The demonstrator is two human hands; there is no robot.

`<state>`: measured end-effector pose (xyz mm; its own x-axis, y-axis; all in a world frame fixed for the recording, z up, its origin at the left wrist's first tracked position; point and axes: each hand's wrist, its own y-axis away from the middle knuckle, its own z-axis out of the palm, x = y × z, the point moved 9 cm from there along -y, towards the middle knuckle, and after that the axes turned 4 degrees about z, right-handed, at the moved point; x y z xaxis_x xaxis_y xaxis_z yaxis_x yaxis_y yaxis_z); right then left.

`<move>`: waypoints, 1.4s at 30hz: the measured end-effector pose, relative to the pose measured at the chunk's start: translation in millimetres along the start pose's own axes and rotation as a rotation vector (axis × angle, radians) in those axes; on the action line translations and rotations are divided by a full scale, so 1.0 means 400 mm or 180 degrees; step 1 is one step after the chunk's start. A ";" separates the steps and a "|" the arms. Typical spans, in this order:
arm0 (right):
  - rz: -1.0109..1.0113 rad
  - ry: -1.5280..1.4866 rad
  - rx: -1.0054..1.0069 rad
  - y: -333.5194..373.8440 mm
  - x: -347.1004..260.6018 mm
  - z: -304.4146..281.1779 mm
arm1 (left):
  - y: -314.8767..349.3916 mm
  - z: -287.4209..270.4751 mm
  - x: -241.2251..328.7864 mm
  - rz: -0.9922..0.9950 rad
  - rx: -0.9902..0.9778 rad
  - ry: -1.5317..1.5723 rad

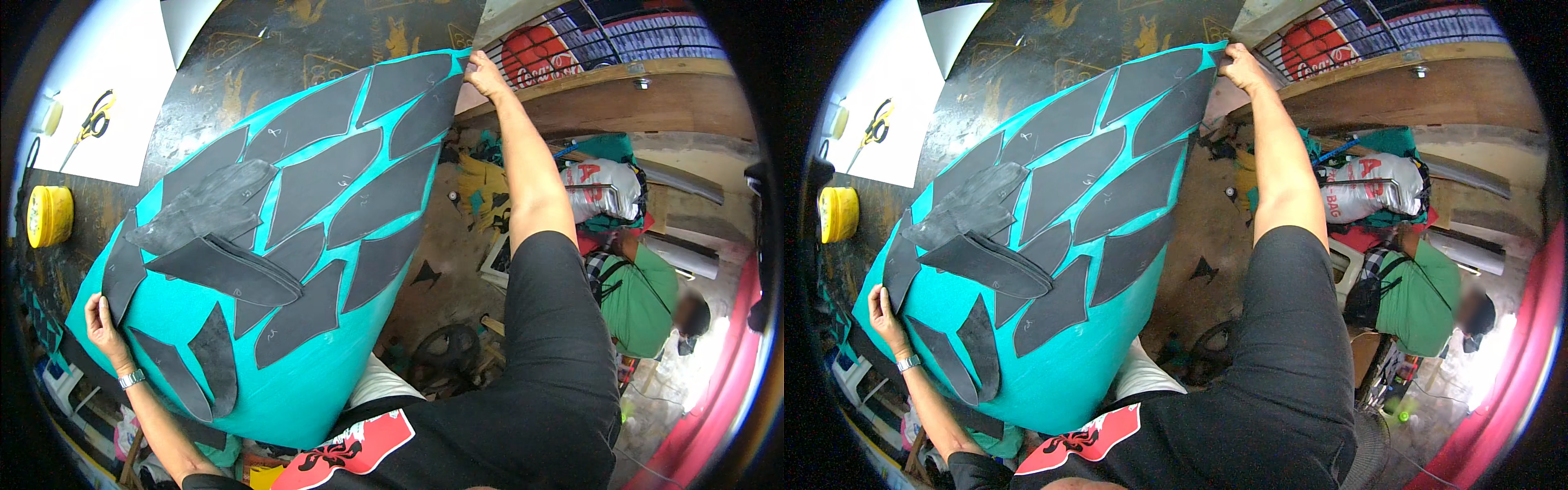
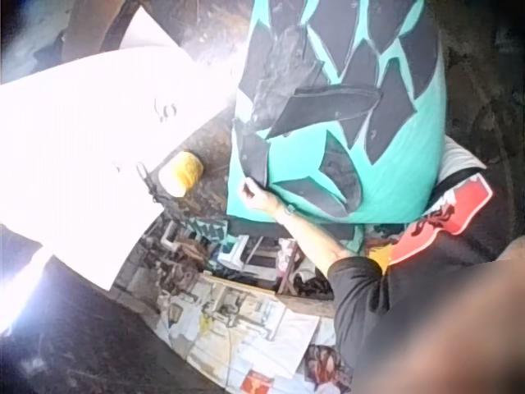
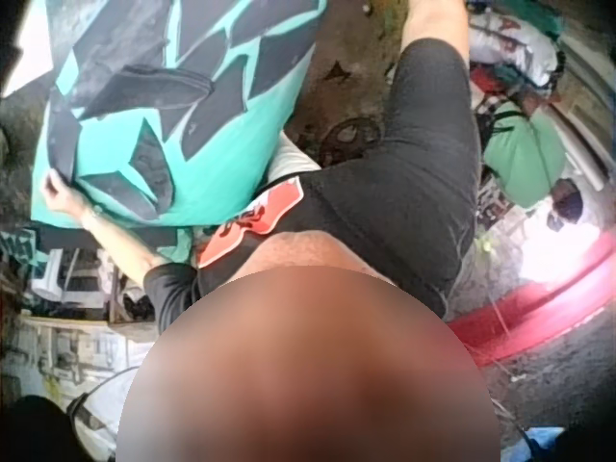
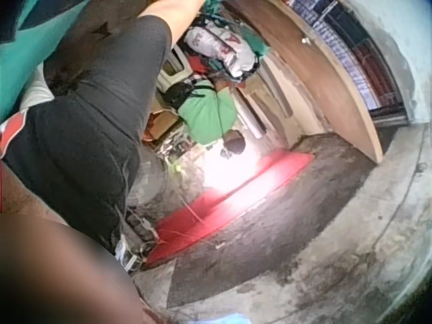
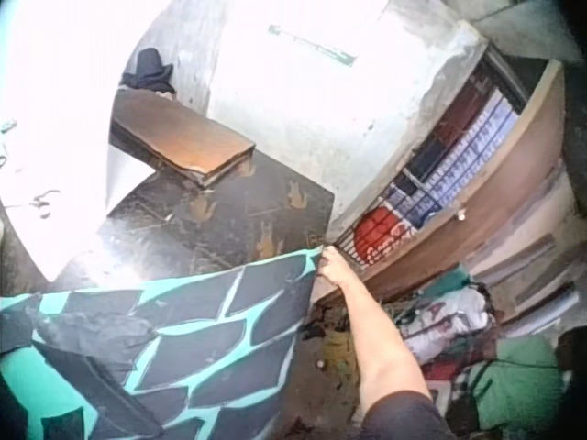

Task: The person places black geometric stickers onto a teal curved surface, pressing each piece down and adjusting its position. The person works methodically across the surface, handling multiple sticker pieces one at a time.

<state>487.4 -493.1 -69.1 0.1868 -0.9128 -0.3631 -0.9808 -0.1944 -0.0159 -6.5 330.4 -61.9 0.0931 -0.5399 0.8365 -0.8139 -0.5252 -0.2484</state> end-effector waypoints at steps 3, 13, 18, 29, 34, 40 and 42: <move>0.0943 -0.2020 0.0514 0.004 0.044 0.003 | -0.001 -0.004 -0.007 -0.0015 0.0007 -0.0024; 0.0982 -0.2758 0.0223 0.011 0.009 0.094 | -0.004 -0.016 -0.015 -0.0071 0.0016 -0.0122; 0.0392 -0.0897 0.0778 -0.008 0.043 0.003 | -0.008 -0.022 -0.014 -0.0127 0.0059 -0.0186; 0.0349 -0.2373 0.0764 0.017 -0.013 0.040 | -0.008 -0.017 -0.010 -0.0075 -0.0024 -0.0259; 0.0449 0.0189 -0.0031 -0.067 0.025 0.027 | -0.010 -0.019 -0.007 -0.0052 0.0056 -0.0378; 0.0586 0.1322 -0.0330 0.003 0.001 -0.017 | -0.008 -0.010 -0.004 -0.0067 -0.0025 -0.0317; 0.0467 0.1431 -0.0279 0.033 -0.038 -0.083 | -0.002 -0.007 -0.002 -0.0062 0.0002 -0.0266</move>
<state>473.5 -493.8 -32.9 0.0715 -0.9939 0.0834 -0.9938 -0.0639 0.0910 -7.5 333.2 -60.7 0.1565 -0.5826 0.7975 -0.8111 -0.5365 -0.2328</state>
